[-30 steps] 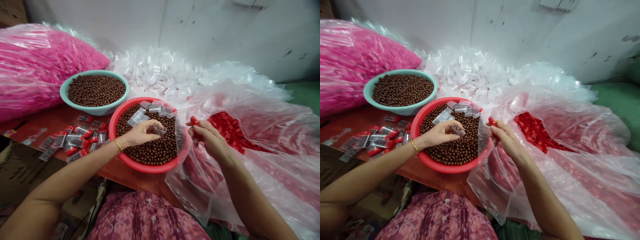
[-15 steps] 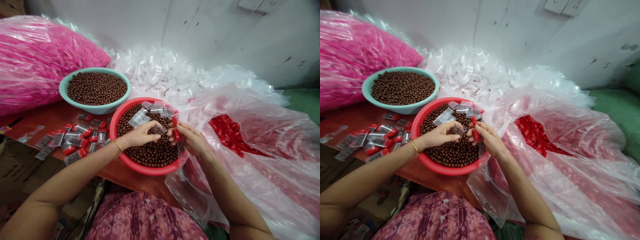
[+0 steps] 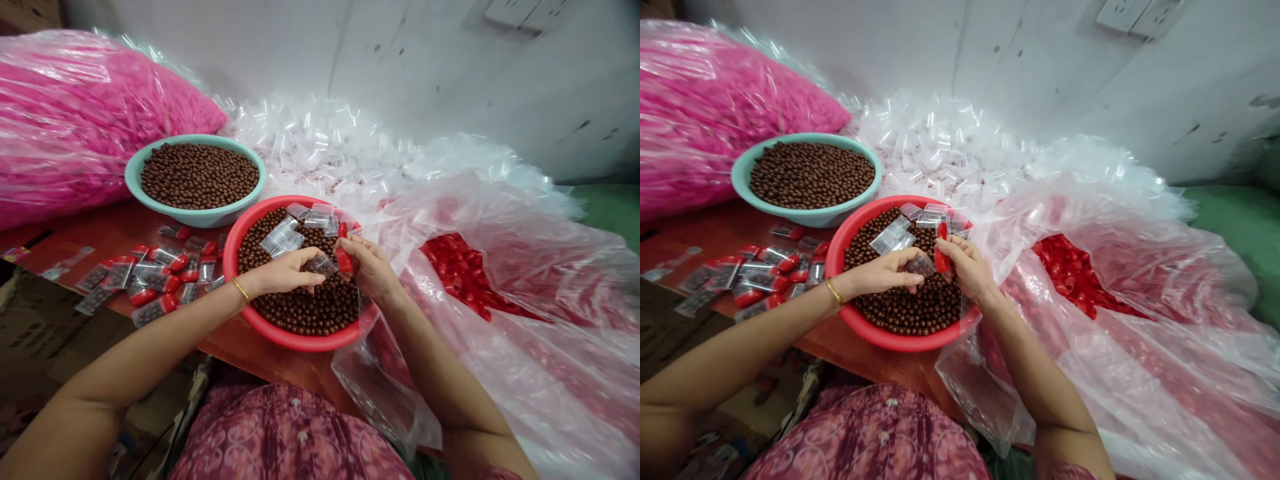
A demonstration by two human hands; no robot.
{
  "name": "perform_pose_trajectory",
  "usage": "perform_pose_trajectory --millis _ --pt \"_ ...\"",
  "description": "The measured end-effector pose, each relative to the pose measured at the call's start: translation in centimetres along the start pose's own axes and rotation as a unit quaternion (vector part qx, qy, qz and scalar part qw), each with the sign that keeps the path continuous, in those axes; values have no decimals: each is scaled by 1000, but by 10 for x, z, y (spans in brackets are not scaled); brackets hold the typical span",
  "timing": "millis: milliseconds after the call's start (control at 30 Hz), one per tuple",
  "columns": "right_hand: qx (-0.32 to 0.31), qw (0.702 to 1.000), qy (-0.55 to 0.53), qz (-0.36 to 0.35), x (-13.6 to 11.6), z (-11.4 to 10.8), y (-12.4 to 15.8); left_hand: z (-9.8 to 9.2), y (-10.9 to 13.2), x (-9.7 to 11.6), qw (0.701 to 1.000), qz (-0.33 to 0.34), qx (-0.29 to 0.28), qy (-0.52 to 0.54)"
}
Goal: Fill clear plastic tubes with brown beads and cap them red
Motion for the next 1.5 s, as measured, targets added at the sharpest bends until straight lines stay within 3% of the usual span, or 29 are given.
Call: perform_pose_trajectory --millis 167,367,467,633,867,1233,1400,1500 --pt "-23 998 65 -4 4 5 -1 2 1 4 1000 -25 -2 12" --pt "12 979 156 -131 9 12 0 3 0 7 998 -39 -4 51" --pt "24 975 152 -157 12 13 0 2 -1 6 999 -39 19 23" --pt "9 981 121 -150 19 18 -4 3 -2 4 991 27 76 -103" --pt "-16 986 69 -153 30 23 -5 3 0 2 982 18 105 -156" --pt "-144 977 134 -83 34 6 7 2 1 3 969 8 50 -240" --pt "-141 956 217 -140 25 8 16 6 2 10 936 18 70 -343" --pt "-141 967 182 -113 21 12 12 5 1 10 921 22 83 -380"
Point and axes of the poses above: each hand's wrist, its own y-axis away from the middle knuckle, its own z-axis out of the palm, x = y × z, the point moved 2 cm from there along -y, towards the middle knuckle, and after that the axes turned 8 degrees about -y, right-handed, at the moved point
